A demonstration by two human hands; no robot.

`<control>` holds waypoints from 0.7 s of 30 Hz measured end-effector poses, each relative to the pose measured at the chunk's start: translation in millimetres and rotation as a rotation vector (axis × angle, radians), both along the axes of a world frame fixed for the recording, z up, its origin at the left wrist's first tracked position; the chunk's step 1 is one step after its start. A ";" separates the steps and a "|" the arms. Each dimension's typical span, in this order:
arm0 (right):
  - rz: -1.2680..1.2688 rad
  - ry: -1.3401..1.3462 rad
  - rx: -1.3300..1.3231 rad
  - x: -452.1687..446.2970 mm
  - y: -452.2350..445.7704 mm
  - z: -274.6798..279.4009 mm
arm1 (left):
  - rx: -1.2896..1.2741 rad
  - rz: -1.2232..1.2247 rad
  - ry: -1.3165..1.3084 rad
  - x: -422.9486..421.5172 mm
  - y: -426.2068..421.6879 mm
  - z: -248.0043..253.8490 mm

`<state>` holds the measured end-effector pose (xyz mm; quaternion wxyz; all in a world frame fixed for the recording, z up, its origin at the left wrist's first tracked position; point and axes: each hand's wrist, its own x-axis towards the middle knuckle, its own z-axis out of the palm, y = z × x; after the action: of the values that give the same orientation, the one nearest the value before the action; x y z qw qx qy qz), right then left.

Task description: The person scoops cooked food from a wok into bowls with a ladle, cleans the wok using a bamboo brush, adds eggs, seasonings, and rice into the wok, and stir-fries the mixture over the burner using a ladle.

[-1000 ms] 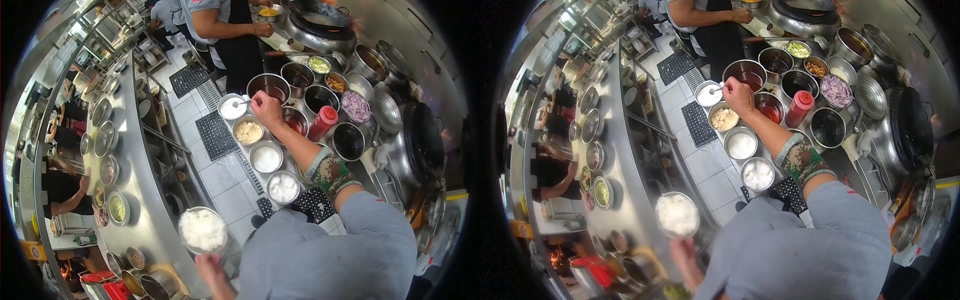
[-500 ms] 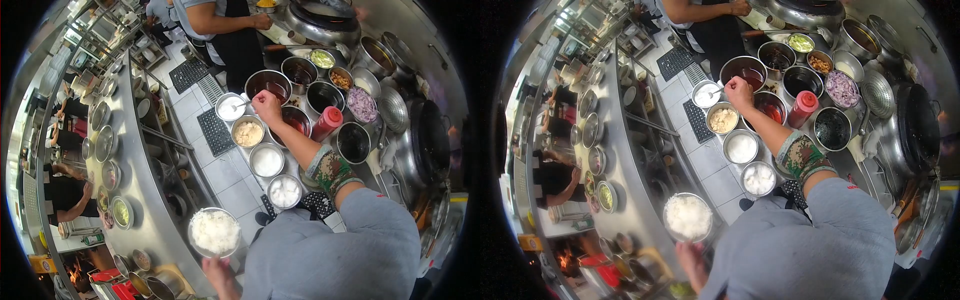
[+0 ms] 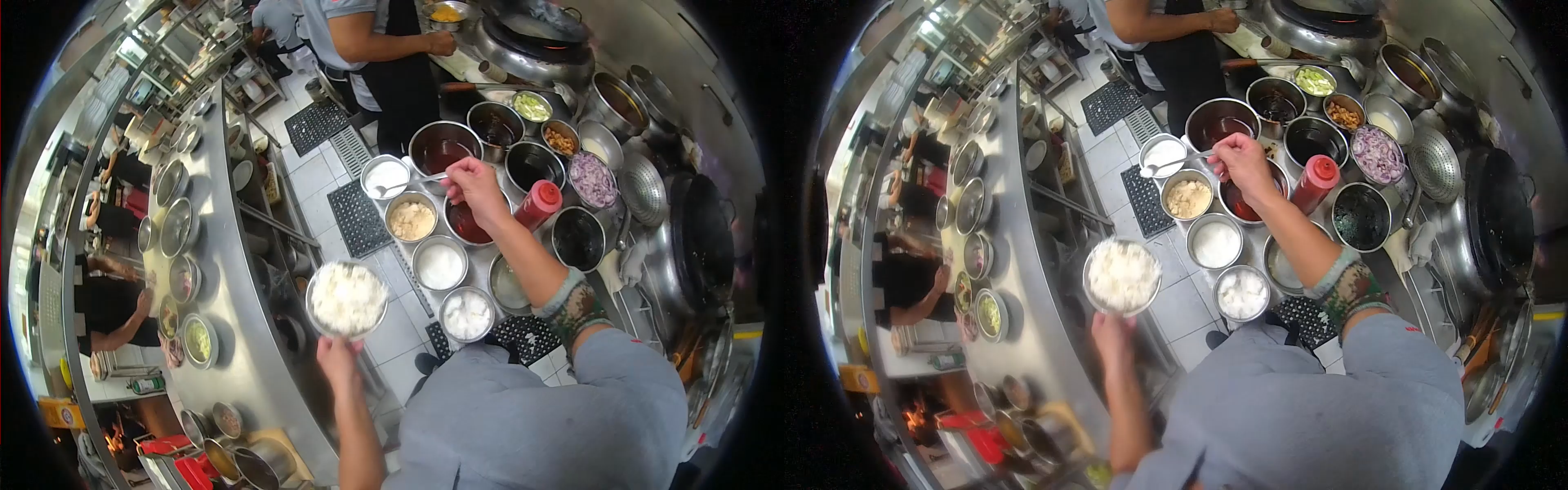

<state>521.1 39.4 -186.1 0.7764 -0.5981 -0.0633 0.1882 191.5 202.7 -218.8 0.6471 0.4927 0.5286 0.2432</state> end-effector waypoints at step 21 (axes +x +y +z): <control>-0.103 -0.514 -0.552 -35.3 2.9 -49.4 | -0.030 -0.063 -0.032 -5.0 -29.1 22.1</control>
<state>485.8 42.4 -235.4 0.5533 -0.8149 -0.1726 0.0028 186.5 173.6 -196.7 0.6701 0.4954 0.5059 0.2226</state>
